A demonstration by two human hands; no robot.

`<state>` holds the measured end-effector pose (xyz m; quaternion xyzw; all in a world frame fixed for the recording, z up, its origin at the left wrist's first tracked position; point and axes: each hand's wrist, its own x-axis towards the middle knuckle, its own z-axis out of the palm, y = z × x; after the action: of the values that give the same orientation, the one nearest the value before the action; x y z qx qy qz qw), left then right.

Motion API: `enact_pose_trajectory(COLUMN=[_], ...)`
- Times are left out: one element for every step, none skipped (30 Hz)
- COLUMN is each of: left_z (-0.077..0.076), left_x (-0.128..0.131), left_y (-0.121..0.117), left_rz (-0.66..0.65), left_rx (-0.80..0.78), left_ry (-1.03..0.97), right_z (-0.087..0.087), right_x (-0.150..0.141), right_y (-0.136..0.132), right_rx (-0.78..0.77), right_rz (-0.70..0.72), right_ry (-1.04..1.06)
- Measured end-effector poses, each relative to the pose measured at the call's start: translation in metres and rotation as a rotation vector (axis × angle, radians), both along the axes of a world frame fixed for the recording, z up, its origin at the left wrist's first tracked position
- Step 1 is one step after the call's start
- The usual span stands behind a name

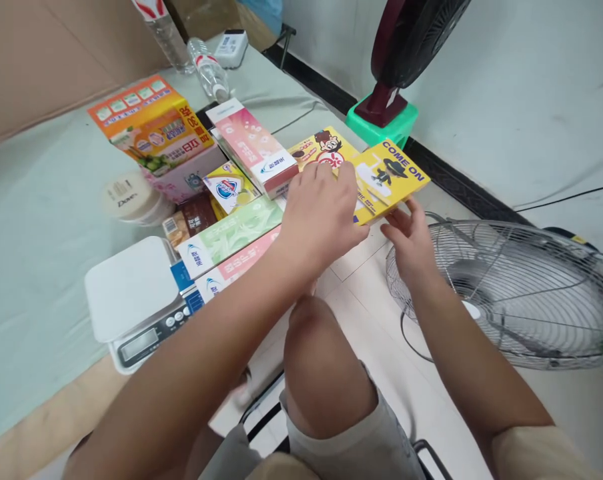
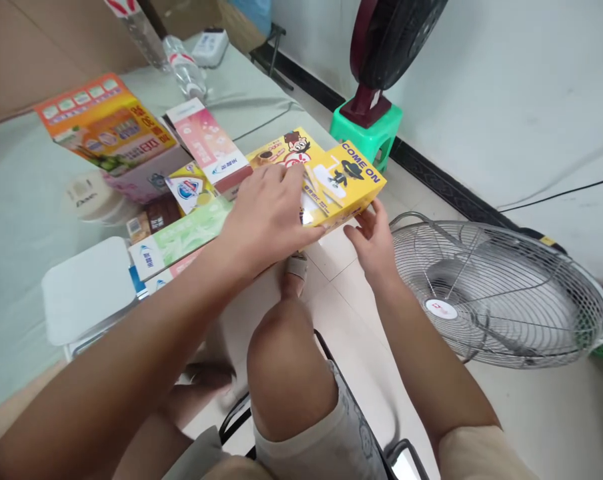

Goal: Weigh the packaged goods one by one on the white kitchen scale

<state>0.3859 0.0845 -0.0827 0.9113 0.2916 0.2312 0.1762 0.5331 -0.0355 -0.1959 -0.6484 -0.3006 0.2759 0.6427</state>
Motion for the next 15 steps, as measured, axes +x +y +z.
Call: enact_pose_trajectory(left_z=[0.001,0.003,0.006,0.010,0.015,0.021,0.028,0.037,0.046,0.056,0.067,0.078,0.089,0.098,0.106], left_x=[0.003,0.007,0.010,0.013,0.015,0.016,0.015,0.012,0.006,-0.003,-0.015,-0.031,-0.050,-0.071,-0.096], left_y=[-0.002,-0.005,-0.009,-0.014,-0.020,-0.027,-0.035,-0.043,-0.051,-0.058,-0.063,-0.068,-0.070,-0.072,-0.072], left_rz=[-0.009,-0.019,-0.034,-0.054,-0.079,-0.104,-0.126,-0.142,-0.150,-0.150,-0.147,-0.140,-0.132,-0.120,-0.095], left_rx=[-0.007,-0.015,-0.022,-0.027,-0.029,-0.028,-0.026,-0.026,-0.027,-0.032,-0.038,-0.047,-0.054,-0.057,-0.058], left_ry=[-0.022,-0.032,-0.032,-0.031,-0.035,-0.051,-0.081,-0.118,-0.158,-0.193,-0.216,-0.225,-0.230,-0.238,-0.252], right_z=[0.002,0.005,0.009,0.014,0.021,0.029,0.040,0.053,0.067,0.083,0.099,0.115,0.130,0.143,0.154], right_x=[-0.001,-0.001,-0.001,-0.001,0.000,0.000,0.000,-0.002,-0.006,-0.013,-0.023,-0.035,-0.051,-0.070,-0.091], right_y=[-0.001,-0.003,-0.007,-0.014,-0.022,-0.031,-0.041,-0.050,-0.059,-0.065,-0.070,-0.071,-0.069,-0.064,-0.057], right_rx=[0.030,0.059,0.084,0.108,0.133,0.159,0.185,0.210,0.233,0.258,0.285,0.305,0.324,0.319,0.284], right_rz=[-0.029,-0.073,-0.123,-0.174,-0.216,-0.251,-0.273,-0.283,-0.274,-0.255,-0.224,-0.182,-0.140,-0.089,-0.036], right_ry=[0.022,0.037,0.045,0.046,0.038,0.026,0.009,-0.017,-0.050,-0.089,-0.132,-0.174,-0.216,-0.257,-0.304])
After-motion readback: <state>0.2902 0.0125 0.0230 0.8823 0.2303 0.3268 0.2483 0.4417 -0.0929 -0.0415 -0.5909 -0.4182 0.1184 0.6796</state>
